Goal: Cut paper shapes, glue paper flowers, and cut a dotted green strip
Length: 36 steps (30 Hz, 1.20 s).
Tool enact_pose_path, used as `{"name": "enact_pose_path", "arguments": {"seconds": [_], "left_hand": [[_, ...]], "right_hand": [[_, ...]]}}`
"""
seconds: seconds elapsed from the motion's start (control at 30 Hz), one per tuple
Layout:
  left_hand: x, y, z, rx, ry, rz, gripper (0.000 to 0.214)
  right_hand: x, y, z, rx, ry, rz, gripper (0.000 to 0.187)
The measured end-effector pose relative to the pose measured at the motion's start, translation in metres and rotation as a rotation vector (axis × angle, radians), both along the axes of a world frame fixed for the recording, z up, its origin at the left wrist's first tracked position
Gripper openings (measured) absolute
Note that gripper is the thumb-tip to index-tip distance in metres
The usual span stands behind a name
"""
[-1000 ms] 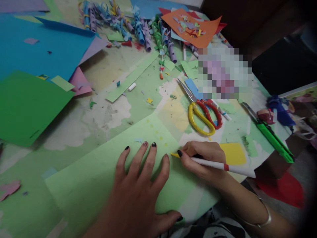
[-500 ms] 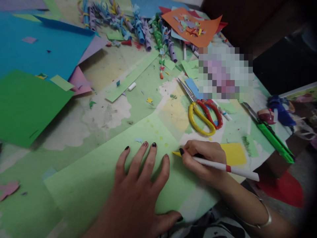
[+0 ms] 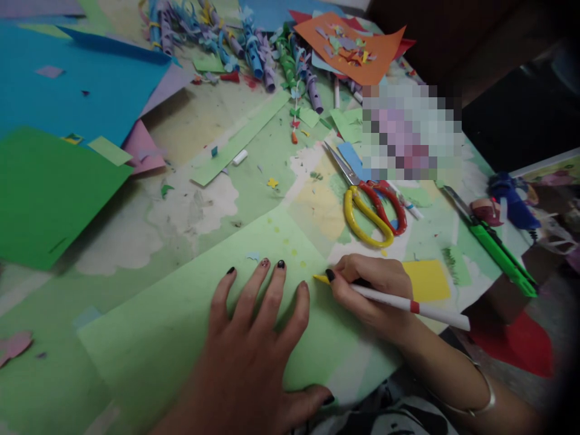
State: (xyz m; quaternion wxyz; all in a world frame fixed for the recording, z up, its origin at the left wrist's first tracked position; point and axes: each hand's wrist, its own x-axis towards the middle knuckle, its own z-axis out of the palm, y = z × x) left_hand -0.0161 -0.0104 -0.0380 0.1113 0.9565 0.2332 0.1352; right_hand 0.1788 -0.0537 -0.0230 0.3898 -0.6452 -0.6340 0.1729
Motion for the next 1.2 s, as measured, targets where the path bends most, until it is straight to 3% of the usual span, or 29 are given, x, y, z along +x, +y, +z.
{"name": "enact_pose_path", "arguments": {"seconds": [0.23,1.2], "left_hand": [[-0.0010,0.0000,0.0003,-0.004,0.000,0.004,0.086],[-0.0009,0.0006,0.0008,-0.001,-0.002,-0.001,0.083]], "right_hand": [[0.0012,-0.0013,0.0000,-0.004,0.025,0.047,0.034],[-0.0009,0.0008,0.0028,0.014,-0.032,0.006,0.033]]}}
